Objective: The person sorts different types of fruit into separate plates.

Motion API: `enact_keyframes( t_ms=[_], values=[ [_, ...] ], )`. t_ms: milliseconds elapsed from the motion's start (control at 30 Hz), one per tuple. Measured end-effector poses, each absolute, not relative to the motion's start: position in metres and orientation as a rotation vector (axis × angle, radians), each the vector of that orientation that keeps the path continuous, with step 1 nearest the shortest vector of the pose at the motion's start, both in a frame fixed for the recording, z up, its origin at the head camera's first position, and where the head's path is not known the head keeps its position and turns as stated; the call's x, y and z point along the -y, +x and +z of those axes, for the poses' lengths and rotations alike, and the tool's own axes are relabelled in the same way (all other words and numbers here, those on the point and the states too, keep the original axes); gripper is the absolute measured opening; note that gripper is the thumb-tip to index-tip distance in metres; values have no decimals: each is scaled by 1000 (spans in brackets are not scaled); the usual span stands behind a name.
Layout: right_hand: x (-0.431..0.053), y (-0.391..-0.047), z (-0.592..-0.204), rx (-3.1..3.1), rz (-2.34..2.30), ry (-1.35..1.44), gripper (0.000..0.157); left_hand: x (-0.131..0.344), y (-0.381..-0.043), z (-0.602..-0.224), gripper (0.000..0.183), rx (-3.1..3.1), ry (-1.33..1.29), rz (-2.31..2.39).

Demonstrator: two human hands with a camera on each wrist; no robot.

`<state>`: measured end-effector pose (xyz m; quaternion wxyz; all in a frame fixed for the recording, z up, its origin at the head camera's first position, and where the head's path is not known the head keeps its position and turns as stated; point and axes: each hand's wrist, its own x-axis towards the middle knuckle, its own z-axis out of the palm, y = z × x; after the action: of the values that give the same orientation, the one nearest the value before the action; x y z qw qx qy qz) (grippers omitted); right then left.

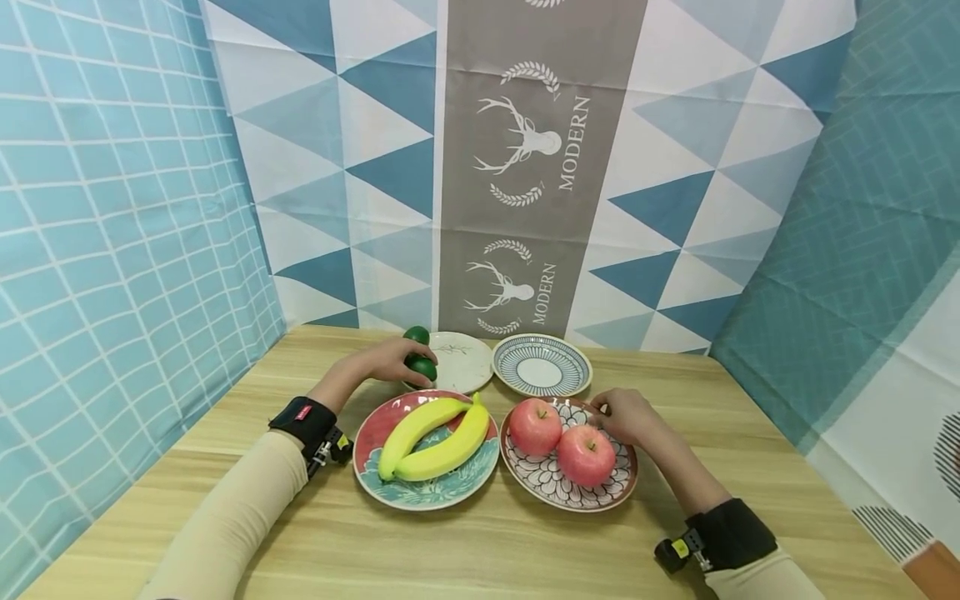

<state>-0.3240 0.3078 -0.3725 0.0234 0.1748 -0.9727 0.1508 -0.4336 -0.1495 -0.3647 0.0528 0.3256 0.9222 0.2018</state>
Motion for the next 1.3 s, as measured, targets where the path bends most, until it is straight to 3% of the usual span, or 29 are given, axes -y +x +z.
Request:
enact_keyframes(
  t_ms=[1300],
  values=[
    [-307,-322,-373,2983,471,572,8,150,-433,-369,52,-2817,964,644]
  ],
)
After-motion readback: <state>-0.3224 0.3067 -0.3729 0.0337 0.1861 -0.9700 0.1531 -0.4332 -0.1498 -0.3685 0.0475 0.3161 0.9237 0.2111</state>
